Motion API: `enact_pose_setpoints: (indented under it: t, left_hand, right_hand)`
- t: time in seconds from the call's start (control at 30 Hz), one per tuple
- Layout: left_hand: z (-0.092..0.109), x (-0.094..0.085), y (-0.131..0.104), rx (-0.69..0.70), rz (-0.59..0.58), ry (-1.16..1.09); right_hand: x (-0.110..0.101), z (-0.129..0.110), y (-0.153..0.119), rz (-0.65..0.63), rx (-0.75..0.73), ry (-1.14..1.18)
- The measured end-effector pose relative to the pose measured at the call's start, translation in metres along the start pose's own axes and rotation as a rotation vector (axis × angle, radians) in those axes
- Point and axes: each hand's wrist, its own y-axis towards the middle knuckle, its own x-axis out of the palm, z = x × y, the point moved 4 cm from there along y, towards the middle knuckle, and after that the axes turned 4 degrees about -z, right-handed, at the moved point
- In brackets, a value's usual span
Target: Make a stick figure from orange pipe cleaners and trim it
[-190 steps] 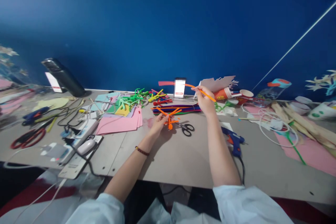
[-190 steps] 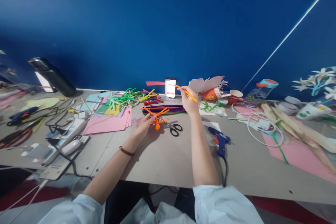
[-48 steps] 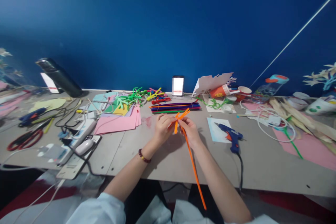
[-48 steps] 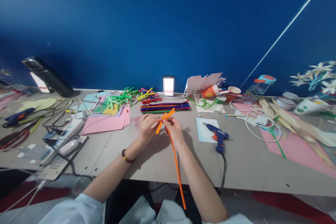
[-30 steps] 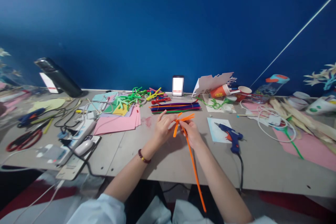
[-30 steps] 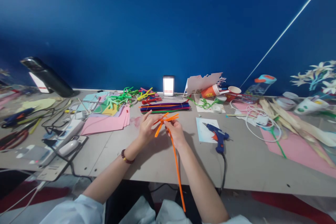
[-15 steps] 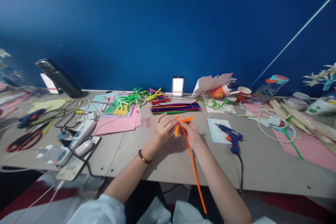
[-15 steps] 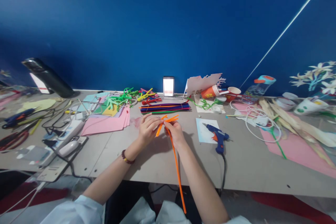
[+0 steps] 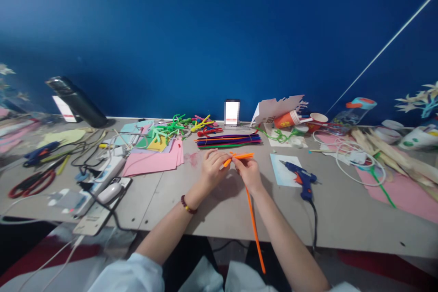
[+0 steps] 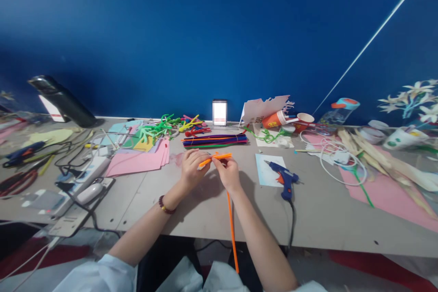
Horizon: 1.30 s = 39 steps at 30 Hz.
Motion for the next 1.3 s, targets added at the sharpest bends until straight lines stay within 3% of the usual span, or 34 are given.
enact_pose_setpoints:
  t: [0.17, 0.4, 0.53, 0.7, 0.97, 1.13, 1.3]
  left_hand:
    - [-0.006, 0.003, 0.002, -0.196, -0.115, -0.188]
    - [-0.015, 0.012, 0.0, -0.503, -0.305, -0.695]
    - [-0.017, 0.016, -0.001, -0.598, -0.406, -0.901]
    - [-0.02, 0.011, 0.0, -0.662, -0.504, -0.955]
    - [-0.022, 0.009, -0.004, -0.812, -0.694, -1.172]
    - [-0.023, 0.009, -0.006, -0.871, -0.713, -1.187]
    - [-0.021, 0.012, -0.005, -0.814, -0.661, -1.16]
  right_hand:
    - [-0.004, -0.001, 0.0, 0.029, -0.206, -0.146]
    - [-0.007, -0.002, 0.001, 0.003, -0.276, -0.196]
    - [-0.006, 0.001, 0.002, -0.036, -0.23, -0.166]
    - [-0.003, 0.001, 0.003, -0.117, -0.19, -0.142]
    - [0.001, -0.01, 0.0, -0.249, -0.243, -0.171]
    - [0.005, -0.013, -0.004, -0.272, -0.152, -0.115]
    - [0.002, -0.004, -0.003, -0.164, 0.06, -0.008]
